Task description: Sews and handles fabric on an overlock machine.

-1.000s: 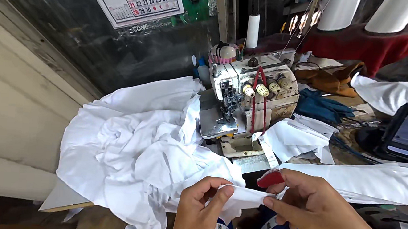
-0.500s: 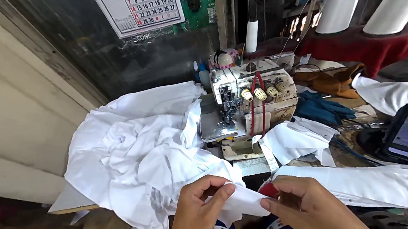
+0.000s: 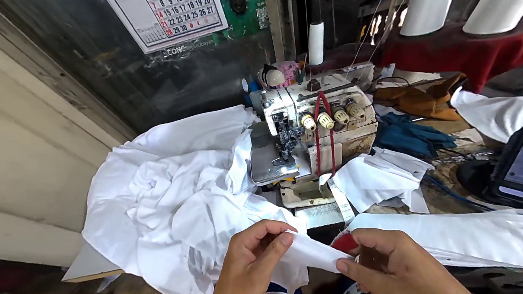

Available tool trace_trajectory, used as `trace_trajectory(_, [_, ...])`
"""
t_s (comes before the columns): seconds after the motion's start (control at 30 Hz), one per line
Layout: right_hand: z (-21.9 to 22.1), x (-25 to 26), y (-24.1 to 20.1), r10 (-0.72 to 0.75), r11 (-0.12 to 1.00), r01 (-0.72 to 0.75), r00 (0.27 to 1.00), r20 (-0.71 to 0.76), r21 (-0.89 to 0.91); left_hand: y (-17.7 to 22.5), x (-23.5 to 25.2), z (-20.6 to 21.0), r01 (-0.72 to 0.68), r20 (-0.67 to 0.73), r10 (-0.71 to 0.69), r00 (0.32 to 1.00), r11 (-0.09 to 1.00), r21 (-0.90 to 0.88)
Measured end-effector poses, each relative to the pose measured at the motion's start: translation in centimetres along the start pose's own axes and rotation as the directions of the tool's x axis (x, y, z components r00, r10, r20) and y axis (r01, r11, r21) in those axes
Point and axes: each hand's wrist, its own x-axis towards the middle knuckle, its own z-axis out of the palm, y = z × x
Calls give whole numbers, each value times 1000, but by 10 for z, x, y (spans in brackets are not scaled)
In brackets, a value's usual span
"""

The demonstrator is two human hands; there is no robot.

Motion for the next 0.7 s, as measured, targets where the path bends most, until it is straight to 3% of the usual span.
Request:
trace_trajectory(0.13, [5,10,2,-4,1000,4,1000,26,3,-5,6,5,26,-30,-22,999,989,145])
trace_trajectory(0.27, [-1,33,-34,-85,992,83,996,20,93,31,45,-20,-172,12,176,984,943,284])
trace_trajectory(0.37, [9,80,-25,-30,992,42,994,-103,118,36,102,-29,-273,0,313,950,829,488])
trace_trajectory(0.47, [23,113,8,78,984,-51,984,-158,171,1,144,-30,-232,16,331,943,625,746])
trace_trajectory(0.57, [31,112,20,102,977,-64,977,-185,201,-9,145,-28,-168,-14,372,928,452,876])
trace_trajectory(0.7, [36,98,17,101,955,-46,979,-175,294,-18,123,-16,-218,30,372,928,475,853])
